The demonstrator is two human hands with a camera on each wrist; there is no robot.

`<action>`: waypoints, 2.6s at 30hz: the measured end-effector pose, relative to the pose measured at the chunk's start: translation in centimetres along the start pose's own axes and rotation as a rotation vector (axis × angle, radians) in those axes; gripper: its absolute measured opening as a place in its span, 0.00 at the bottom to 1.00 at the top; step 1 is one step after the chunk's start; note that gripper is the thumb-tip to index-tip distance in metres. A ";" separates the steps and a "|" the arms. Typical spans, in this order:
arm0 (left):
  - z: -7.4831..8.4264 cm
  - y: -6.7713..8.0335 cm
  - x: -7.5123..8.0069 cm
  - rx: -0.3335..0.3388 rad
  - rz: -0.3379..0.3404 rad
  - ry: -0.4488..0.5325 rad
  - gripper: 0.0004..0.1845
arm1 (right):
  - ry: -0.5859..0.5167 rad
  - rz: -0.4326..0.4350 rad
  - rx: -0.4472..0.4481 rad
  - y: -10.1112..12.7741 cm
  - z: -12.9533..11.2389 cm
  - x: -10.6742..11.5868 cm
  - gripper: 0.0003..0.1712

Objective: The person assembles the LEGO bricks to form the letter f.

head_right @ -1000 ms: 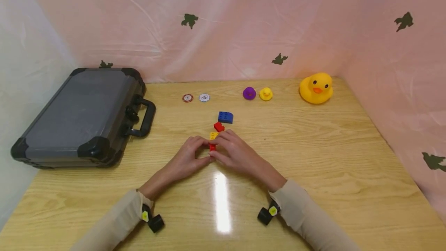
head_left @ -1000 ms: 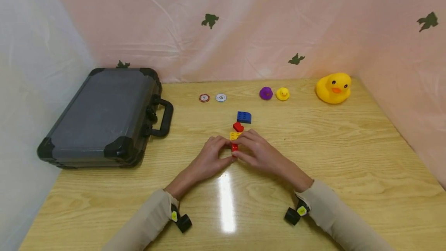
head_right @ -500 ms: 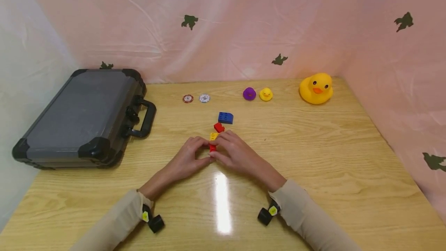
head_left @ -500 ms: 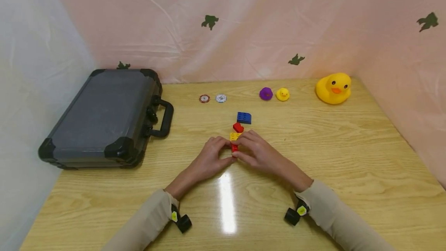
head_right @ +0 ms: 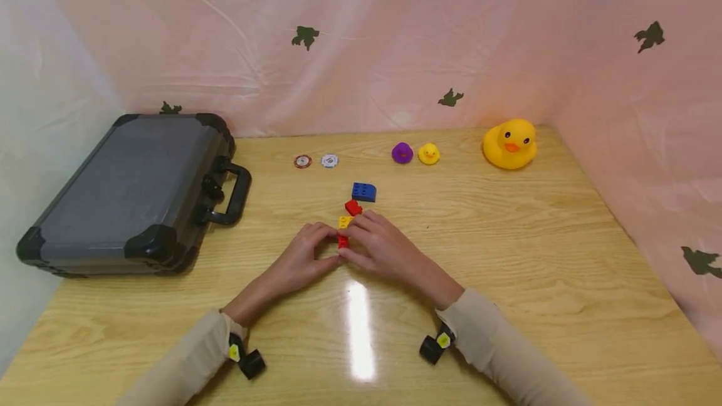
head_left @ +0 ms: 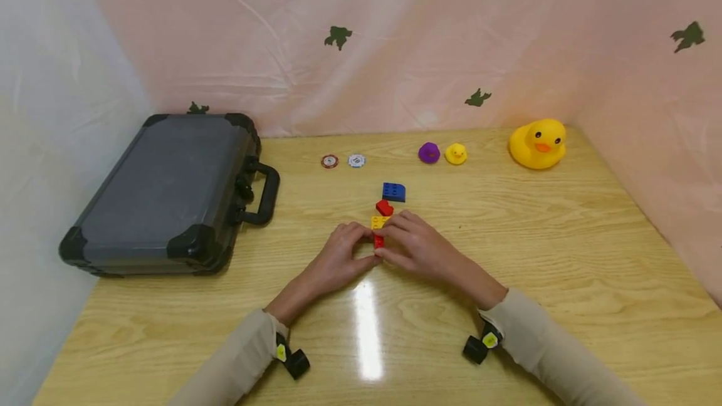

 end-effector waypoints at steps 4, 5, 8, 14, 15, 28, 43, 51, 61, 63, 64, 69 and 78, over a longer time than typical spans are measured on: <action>0.0 0.0 0.0 -0.006 -0.001 -0.006 0.18 | 0.051 0.025 0.023 0.2 -0.1 -0.1 0.19; 0.0 0.0 0.0 -0.006 -0.002 -0.008 0.18 | 0.063 0.031 0.029 0.2 -0.1 -0.2 0.20; 0.0 0.0 0.1 -0.005 -0.004 -0.008 0.18 | 0.089 0.032 0.031 0.3 -0.1 -0.2 0.21; 0.0 0.0 0.1 0.029 -0.018 0.016 0.19 | 0.053 0.018 -0.043 0.5 0.4 0.5 0.22; 0.0 0.0 0.1 0.036 -0.020 0.020 0.19 | 0.047 0.018 -0.062 0.5 0.5 0.7 0.22; 0.1 -0.1 0.1 0.064 -0.032 0.025 0.19 | 0.006 0.052 -0.162 0.5 3.7 1.1 0.20; 0.2 0.0 0.1 0.059 -0.029 0.015 0.20 | -0.012 0.012 -0.199 0.5 4.9 0.6 0.24; 0.0 0.0 0.1 0.047 -0.025 0.019 0.20 | -0.021 0.014 -0.194 0.3 5.1 0.3 0.22; 0.0 0.0 0.0 0.048 -0.022 0.017 0.20 | -0.055 0.026 -0.202 0.4 4.8 0.4 0.20; 0.0 0.0 0.0 0.048 -0.022 0.020 0.21 | -0.061 0.024 -0.218 0.4 4.6 0.5 0.20; 0.0 0.0 0.0 0.049 -0.023 0.020 0.21 | -0.062 0.024 -0.227 0.4 4.6 0.6 0.20; 0.1 0.1 0.0 0.058 -0.024 0.020 0.21 | -0.075 0.025 -0.271 0.4 4.1 1.0 0.19; 0.1 0.1 0.0 0.063 -0.024 0.011 0.21 | -0.095 0.052 -0.260 0.3 3.3 1.6 0.18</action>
Point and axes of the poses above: each hand's wrist, its own y-axis away from the middle knuckle, its own x-axis out of the back of the hand, z = x × y, the point moved 1 cm from there along -y, towards the middle knuckle, and after that the axes turned 11 degrees about -x, right-handed, at the moved point
